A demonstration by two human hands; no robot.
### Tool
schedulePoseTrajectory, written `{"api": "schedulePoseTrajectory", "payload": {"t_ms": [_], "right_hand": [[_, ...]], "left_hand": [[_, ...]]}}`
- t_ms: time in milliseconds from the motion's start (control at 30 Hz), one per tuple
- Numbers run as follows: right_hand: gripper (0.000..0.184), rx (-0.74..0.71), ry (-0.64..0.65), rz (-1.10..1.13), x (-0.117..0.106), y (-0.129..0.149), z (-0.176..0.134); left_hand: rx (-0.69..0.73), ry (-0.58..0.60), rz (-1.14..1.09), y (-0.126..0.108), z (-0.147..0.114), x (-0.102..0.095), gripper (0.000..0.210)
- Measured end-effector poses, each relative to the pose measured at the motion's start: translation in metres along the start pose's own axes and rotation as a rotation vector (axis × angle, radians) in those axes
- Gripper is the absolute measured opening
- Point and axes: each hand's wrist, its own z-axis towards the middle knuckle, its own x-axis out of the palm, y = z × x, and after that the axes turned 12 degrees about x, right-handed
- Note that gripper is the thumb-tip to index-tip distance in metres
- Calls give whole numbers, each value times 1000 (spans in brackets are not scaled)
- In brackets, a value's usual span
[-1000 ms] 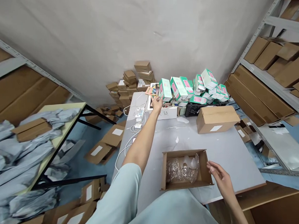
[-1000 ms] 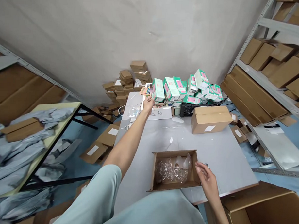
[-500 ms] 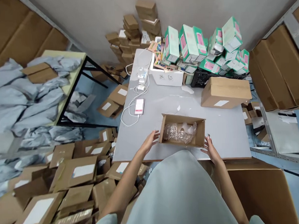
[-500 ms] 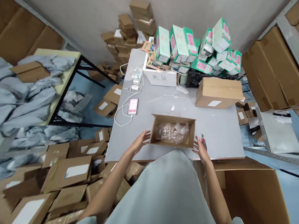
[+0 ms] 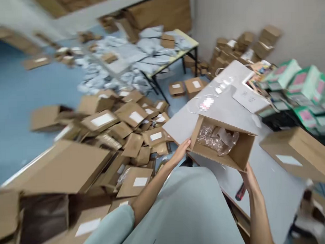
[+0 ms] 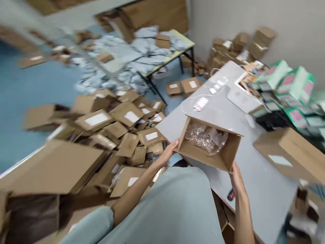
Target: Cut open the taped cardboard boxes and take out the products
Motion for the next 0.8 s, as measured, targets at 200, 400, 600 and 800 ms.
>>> {"api": "schedulePoseTrajectory", "payload": {"t_ms": [200, 400, 600, 800], "right_hand": [[64, -13, 307, -144, 97, 62, 31], [78, -138, 505, -337, 242, 112, 25], [88, -179, 865, -358, 420, 127, 8], [96, -134, 1050, -401, 475, 90, -1]], "left_hand": [[158, -320, -172, -14, -46, -82, 78], [266, -613, -258, -16, -103, -179, 61], [302, -968, -388, -16, -159, -273, 68], [122, -1086, -366, -2, -159, -295, 74]]}}
